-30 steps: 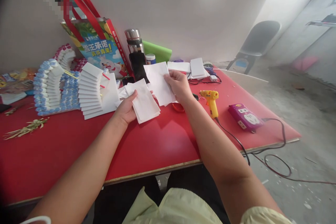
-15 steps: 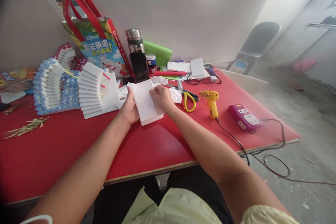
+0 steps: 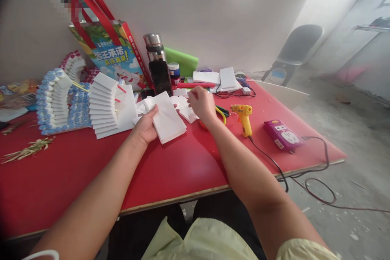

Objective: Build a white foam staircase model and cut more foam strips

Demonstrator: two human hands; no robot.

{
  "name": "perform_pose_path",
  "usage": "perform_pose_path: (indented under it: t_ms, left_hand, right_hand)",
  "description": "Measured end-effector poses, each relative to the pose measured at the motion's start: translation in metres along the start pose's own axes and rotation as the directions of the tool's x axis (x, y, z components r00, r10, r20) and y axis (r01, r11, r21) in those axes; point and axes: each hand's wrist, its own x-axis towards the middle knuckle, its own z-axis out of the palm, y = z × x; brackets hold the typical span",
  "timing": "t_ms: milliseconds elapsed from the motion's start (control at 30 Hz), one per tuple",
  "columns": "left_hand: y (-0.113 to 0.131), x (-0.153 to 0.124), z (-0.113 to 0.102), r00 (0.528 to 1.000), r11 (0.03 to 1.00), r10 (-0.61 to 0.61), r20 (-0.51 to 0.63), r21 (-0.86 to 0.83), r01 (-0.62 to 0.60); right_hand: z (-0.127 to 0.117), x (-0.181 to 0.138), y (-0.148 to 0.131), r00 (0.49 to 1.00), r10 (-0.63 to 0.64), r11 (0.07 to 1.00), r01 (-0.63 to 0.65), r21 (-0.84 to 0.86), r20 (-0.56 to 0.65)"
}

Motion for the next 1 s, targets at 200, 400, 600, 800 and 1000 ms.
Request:
perform_pose_path:
  t_ms: [200,400,600,800,1000]
  left_hand:
    - [0.004,0.001,-0.005,0.998,0.998,0.062,-0.031,0.003,-0.062]
    - [0.002,0.003,-0.006,0.998,0.998,0.07,0.001,0.004,-0.07]
    - [0.002,0.002,-0.003,0.998,0.998,0.056,-0.013,0.001,-0.056]
    - [0.001,0.002,-0.002,0.998,1.0,0.023,-0.063,-0.008,-0.023]
    - [-0.003,0.0,0.002,0.997,1.0,-0.023,-0.078,0.01,0.024]
  right_hand:
    - [-0.028,0.016,0.022,0.995,-0.096,0.91,0.084,-0.407,-0.007]
    - [-0.02,0.014,0.022,0.972,0.036,0.808,0.109,-0.579,0.233]
    - [-0.014,0.014,0.024,0.956,0.019,0.746,0.181,-0.64,0.293]
    - [-0.022,0.015,0.011,0.999,-0.027,0.992,0.031,-0.125,0.035]
    - [-0.016,0.004,-0.007,0.944,-0.025,0.654,-0.234,0.72,0.329]
